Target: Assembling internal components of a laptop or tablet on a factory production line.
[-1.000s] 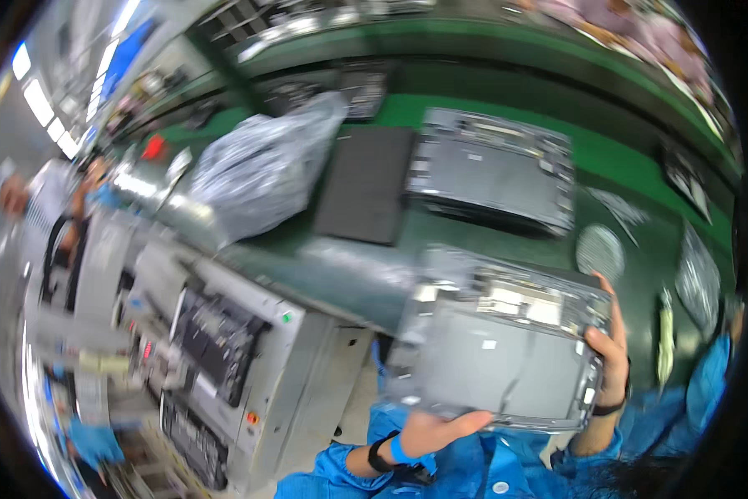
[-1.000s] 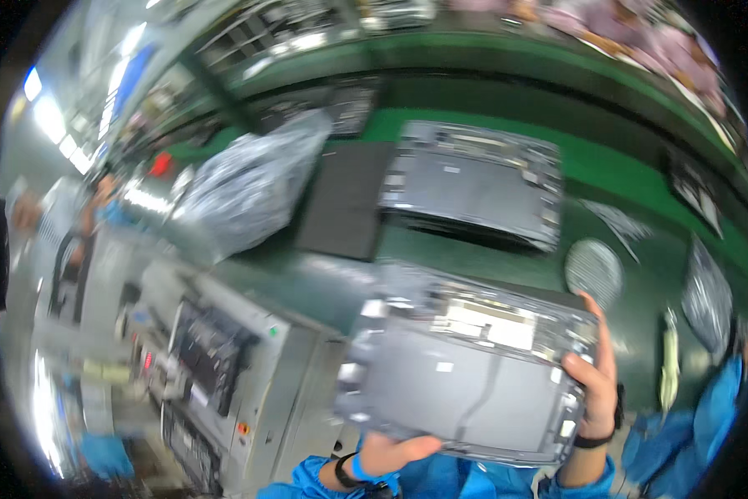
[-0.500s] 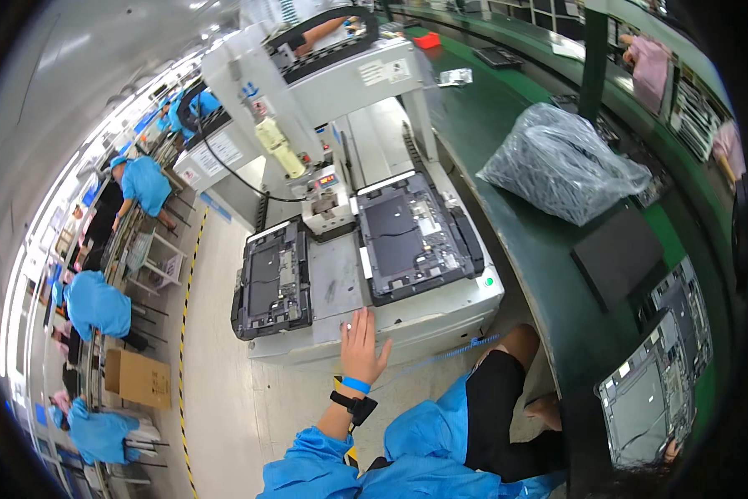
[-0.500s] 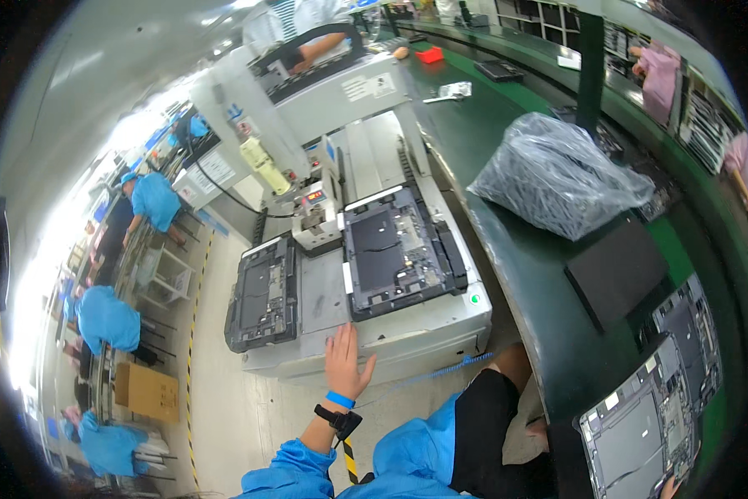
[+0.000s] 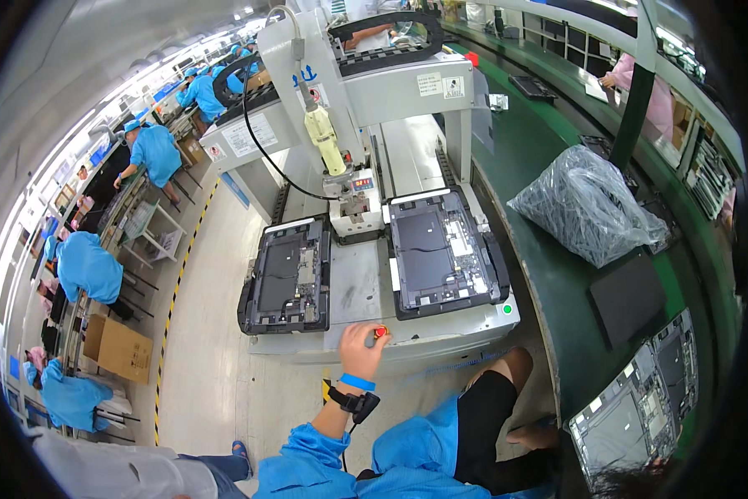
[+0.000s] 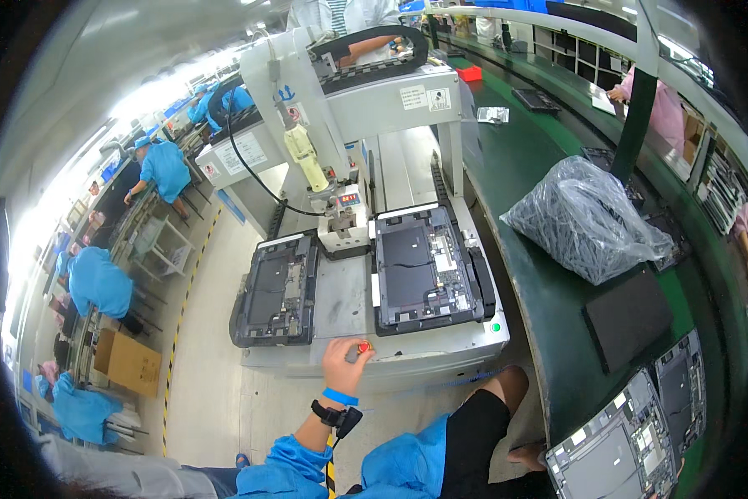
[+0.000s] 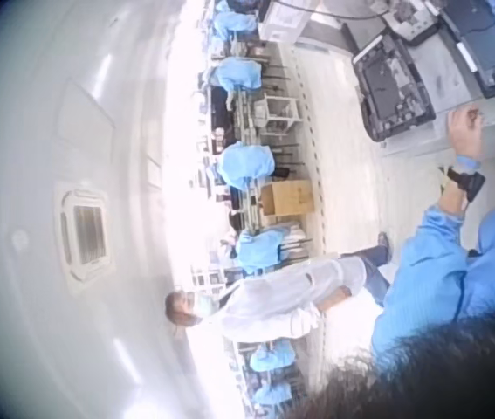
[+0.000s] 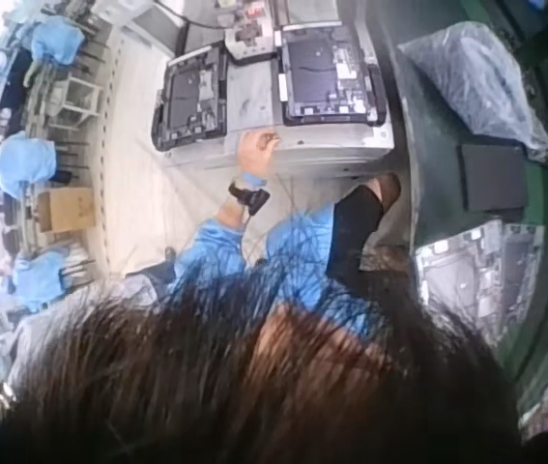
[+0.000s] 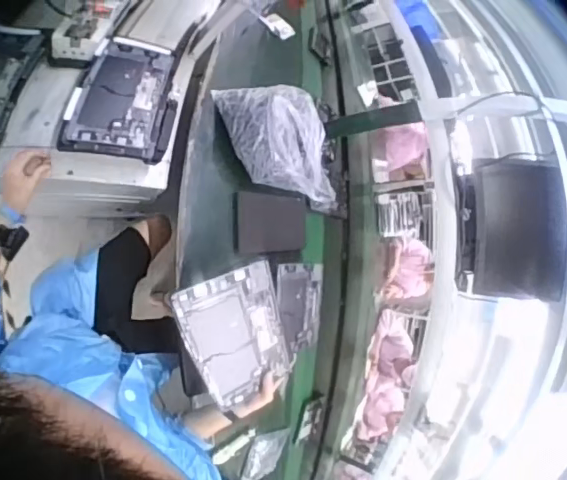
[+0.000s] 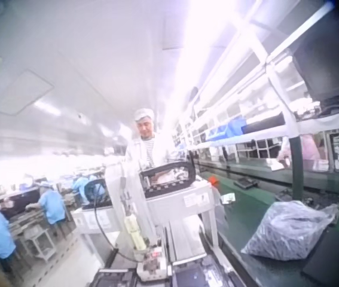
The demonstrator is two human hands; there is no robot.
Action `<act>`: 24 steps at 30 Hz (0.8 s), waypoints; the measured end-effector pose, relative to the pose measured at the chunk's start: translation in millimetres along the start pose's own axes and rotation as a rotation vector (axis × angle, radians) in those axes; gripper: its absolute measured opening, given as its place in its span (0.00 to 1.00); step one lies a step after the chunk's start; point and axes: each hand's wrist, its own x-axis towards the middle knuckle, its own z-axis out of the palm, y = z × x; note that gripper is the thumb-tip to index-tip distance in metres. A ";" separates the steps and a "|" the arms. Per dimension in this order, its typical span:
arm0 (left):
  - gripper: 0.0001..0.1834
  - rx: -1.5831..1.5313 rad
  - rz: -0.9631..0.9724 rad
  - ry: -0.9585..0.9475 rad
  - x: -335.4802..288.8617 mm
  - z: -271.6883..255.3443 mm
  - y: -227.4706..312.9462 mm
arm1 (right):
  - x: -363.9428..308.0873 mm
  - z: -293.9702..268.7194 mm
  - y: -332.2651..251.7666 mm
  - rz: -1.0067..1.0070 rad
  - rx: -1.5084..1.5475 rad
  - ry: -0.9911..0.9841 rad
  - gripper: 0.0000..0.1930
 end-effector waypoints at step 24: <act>0.19 0.180 0.222 -0.019 -27.7 -34.0 -30.3 | -215.1 -86.9 105.1 -0.353 0.468 1.298 0.45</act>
